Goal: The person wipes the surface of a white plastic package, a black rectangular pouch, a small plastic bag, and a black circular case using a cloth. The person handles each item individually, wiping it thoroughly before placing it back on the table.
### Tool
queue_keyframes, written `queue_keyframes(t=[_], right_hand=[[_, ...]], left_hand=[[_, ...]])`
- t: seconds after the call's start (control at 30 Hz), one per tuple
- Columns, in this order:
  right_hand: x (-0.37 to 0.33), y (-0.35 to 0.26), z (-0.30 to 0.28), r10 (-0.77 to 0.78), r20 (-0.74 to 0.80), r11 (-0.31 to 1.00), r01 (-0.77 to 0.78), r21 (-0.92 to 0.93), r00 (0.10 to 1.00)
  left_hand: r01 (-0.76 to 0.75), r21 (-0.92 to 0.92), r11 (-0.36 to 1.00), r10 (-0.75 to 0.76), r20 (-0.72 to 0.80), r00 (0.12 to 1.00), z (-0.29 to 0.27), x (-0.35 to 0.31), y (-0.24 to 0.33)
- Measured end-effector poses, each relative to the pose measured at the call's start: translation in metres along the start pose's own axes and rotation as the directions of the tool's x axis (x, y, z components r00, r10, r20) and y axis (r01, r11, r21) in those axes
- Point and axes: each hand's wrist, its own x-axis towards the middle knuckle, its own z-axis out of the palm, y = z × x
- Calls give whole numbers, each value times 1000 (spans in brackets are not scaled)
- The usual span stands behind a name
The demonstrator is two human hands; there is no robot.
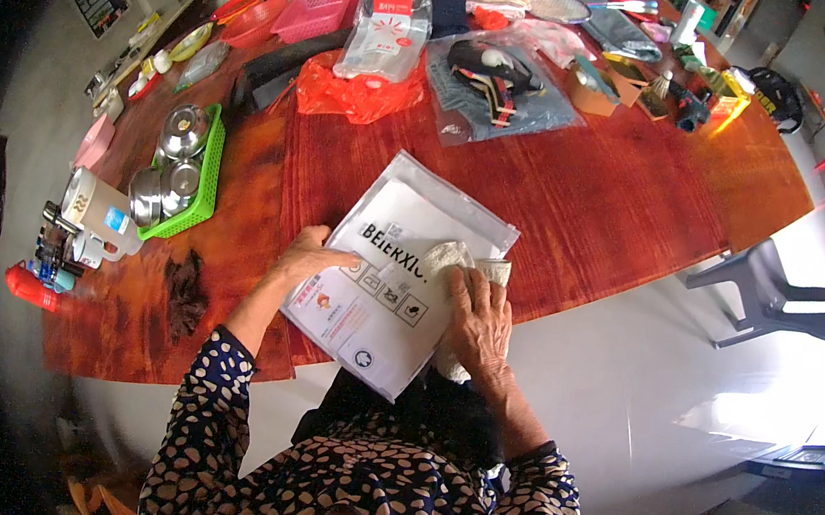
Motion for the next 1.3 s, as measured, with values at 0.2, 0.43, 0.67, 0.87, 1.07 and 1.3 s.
queue_keyframes(t=[0.2,0.43,0.67,0.87,1.07,1.3], right_hand=[[-1,1,-14,86,60,979,-95,180,995],[-11,36,-38,225,-68,919,-188,346,972],[-18,77,-65,442,-317,795,-203,572,839],[26,38,-112,336,-257,893,-220,394,906],[39,-26,-48,-328,17,940,325,109,944],[19,-19,15,-236,262,972,221,85,936]], left_hand=[[-120,-380,917,196,168,966,-10,-11,23],[-532,446,720,606,-31,795,-52,-70,143],[-351,928,122,913,35,407,30,-76,102],[-509,835,208,838,116,534,88,-82,-13],[-537,809,238,689,249,680,96,-87,-12],[-517,812,271,671,226,706,112,-84,-30]])
